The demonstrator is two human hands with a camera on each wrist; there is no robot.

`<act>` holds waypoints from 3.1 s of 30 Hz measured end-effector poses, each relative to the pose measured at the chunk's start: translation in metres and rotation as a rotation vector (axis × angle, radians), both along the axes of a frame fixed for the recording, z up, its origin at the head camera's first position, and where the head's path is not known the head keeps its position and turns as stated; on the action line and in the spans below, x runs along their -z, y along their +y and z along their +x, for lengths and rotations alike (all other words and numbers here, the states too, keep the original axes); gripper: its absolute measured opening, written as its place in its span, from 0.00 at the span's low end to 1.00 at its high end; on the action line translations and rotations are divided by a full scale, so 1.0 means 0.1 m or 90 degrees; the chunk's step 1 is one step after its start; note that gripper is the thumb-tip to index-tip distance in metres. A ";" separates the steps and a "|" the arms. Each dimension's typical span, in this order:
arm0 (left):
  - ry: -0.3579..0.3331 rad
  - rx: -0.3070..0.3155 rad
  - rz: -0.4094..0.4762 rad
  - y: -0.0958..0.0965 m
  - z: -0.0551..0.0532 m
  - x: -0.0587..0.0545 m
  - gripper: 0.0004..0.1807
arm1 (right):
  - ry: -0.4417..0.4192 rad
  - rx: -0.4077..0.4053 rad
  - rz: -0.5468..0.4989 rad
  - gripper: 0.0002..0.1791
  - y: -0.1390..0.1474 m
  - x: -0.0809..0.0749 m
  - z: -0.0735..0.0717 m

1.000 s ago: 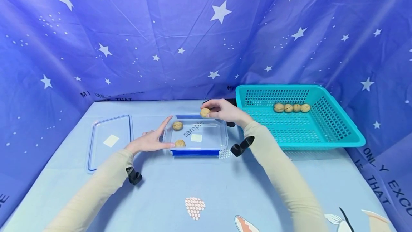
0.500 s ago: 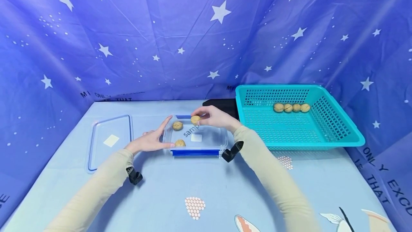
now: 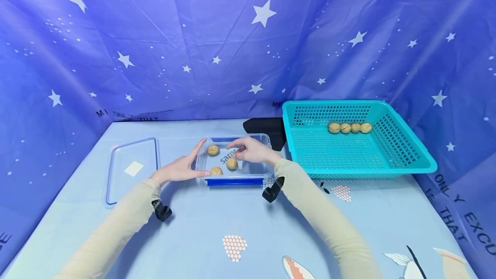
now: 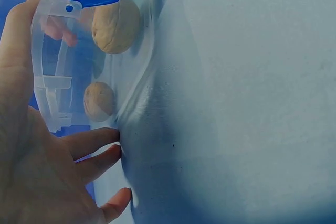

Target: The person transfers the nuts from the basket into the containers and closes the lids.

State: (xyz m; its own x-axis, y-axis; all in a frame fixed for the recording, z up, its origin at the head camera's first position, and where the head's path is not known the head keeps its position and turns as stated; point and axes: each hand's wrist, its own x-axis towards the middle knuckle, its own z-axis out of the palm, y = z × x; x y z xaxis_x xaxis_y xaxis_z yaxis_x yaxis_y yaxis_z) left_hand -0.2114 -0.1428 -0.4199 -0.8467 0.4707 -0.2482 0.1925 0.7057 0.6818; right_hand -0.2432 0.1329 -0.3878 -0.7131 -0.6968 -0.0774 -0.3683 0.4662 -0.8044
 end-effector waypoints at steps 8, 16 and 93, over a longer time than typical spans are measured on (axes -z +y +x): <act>0.003 0.005 0.018 -0.02 0.01 -0.04 0.61 | -0.008 0.025 -0.011 0.20 0.08 -0.09 0.09; 0.004 0.015 0.016 0.00 0.02 -0.05 0.61 | -0.001 0.056 0.024 0.19 0.26 -0.16 0.21; -0.003 0.011 0.028 0.00 0.00 -0.03 0.65 | -0.007 0.259 0.063 0.21 1.85 -0.68 0.07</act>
State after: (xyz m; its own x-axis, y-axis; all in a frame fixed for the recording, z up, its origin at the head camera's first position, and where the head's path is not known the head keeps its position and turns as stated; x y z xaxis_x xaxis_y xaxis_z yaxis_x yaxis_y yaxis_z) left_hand -0.2115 -0.1428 -0.4167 -0.8368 0.4962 -0.2317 0.2010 0.6719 0.7128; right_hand -0.2365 0.3182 -0.3200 -0.9271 -0.3479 -0.1393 -0.1297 0.6467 -0.7516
